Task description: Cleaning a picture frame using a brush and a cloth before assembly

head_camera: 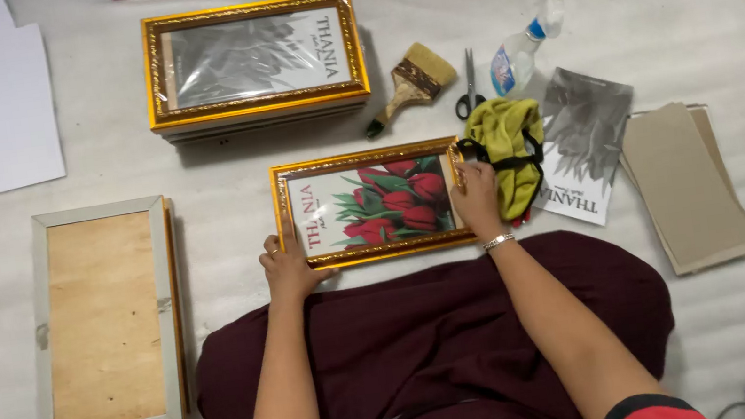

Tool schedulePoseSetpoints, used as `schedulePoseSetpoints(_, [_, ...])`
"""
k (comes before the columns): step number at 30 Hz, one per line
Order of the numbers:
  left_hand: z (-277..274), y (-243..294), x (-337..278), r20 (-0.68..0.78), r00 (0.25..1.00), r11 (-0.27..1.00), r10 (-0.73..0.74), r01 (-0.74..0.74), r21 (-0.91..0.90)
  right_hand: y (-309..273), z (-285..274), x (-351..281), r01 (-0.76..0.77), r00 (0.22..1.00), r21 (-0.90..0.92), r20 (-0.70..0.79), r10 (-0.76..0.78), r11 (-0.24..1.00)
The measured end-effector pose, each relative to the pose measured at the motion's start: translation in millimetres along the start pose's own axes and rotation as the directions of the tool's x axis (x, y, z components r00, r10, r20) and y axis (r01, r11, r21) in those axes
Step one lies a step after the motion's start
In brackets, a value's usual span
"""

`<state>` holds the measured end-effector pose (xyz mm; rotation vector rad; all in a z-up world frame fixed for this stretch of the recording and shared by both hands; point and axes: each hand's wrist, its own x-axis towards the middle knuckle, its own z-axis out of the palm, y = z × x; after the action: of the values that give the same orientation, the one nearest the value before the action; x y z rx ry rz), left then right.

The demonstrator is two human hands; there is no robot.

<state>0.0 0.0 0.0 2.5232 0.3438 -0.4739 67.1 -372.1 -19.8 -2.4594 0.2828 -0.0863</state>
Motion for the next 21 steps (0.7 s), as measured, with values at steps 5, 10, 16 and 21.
schedulePoseSetpoints(5, [-0.3,-32.6,32.2,-0.056,0.946,0.919,-0.319,0.294,-0.263,-33.7,24.3,39.3,0.313,0.949,-0.114,0.078,-0.305,0.943])
schedulePoseSetpoints(10, [17.4,-42.7,43.2,-0.009,0.827,0.812,-0.562,0.549,-0.199,-55.1,95.3,100.1,0.364,0.921,-0.047,0.167,-0.352,0.93])
schedulePoseSetpoints(16, [26.1,-54.2,54.7,0.106,0.827,0.802,-0.552,0.561,-0.206,-98.8,132.6,127.2,0.127,0.929,-0.253,0.37,-0.026,0.959])
schedulePoseSetpoints(21, [27.0,-57.2,57.4,0.145,0.838,0.809,-0.526,0.546,-0.216,-104.7,108.1,135.1,0.059,0.936,-0.306,0.347,0.054,0.95])
